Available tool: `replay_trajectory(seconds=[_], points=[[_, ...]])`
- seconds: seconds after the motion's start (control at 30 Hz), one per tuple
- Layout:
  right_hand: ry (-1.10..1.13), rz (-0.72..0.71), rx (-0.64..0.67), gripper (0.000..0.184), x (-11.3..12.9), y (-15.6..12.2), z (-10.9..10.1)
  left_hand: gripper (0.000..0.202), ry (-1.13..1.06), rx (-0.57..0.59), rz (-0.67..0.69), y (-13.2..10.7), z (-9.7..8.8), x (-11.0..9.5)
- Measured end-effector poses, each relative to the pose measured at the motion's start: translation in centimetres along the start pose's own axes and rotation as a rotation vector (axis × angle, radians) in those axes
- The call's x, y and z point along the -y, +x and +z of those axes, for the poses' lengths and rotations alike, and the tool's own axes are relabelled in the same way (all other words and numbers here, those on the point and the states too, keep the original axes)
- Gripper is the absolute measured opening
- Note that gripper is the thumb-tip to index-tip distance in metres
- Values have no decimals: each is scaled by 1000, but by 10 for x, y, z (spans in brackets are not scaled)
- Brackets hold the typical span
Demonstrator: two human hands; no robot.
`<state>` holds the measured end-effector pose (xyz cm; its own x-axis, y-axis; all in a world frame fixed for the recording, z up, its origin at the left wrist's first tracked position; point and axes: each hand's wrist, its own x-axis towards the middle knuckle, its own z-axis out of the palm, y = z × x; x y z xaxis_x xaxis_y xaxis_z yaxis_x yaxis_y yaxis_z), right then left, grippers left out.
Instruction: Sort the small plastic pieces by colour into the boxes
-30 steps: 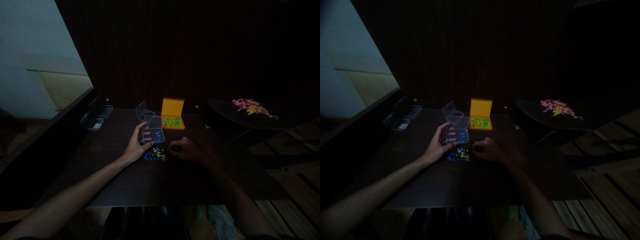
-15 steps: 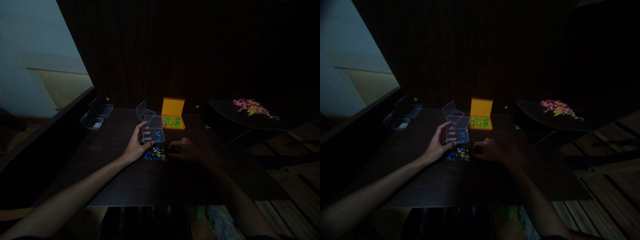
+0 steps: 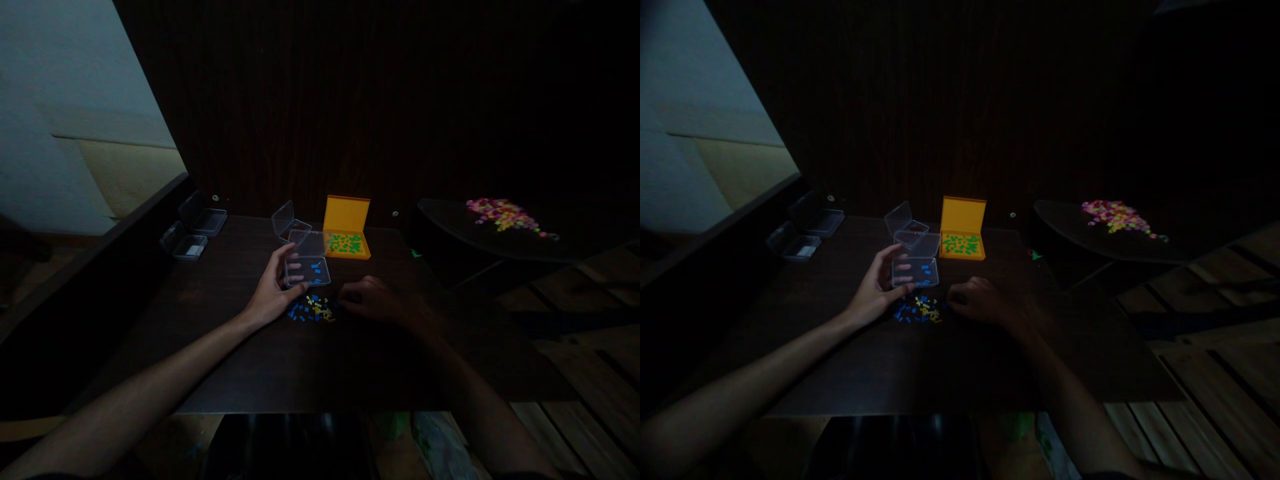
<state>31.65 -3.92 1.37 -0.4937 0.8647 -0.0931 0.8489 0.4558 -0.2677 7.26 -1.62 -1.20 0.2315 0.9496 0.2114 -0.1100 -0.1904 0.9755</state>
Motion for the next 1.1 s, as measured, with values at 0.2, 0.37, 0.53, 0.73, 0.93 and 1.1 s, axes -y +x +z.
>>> replay_trajectory(seconds=[0.2,0.37,0.53,0.73,0.93,1.1], points=[[12,-5,-18,19,1,-2,0,78,9,5,3,0,0,-1],[59,-28,-11,25,3,-3,0,77,2,9,7,0,0,-1],[77,-60,9,27,4,-2,1,77,-20,6,6,0,1,0],[145,-143,10,25,5,-1,2,77,-11,9,9,0,0,1],[121,-130,-8,22,3,-2,2,77,4,11,10,-1,1,-3],[92,-66,-37,26,0,-4,0,77,6,8,12,-1,1,-4]])
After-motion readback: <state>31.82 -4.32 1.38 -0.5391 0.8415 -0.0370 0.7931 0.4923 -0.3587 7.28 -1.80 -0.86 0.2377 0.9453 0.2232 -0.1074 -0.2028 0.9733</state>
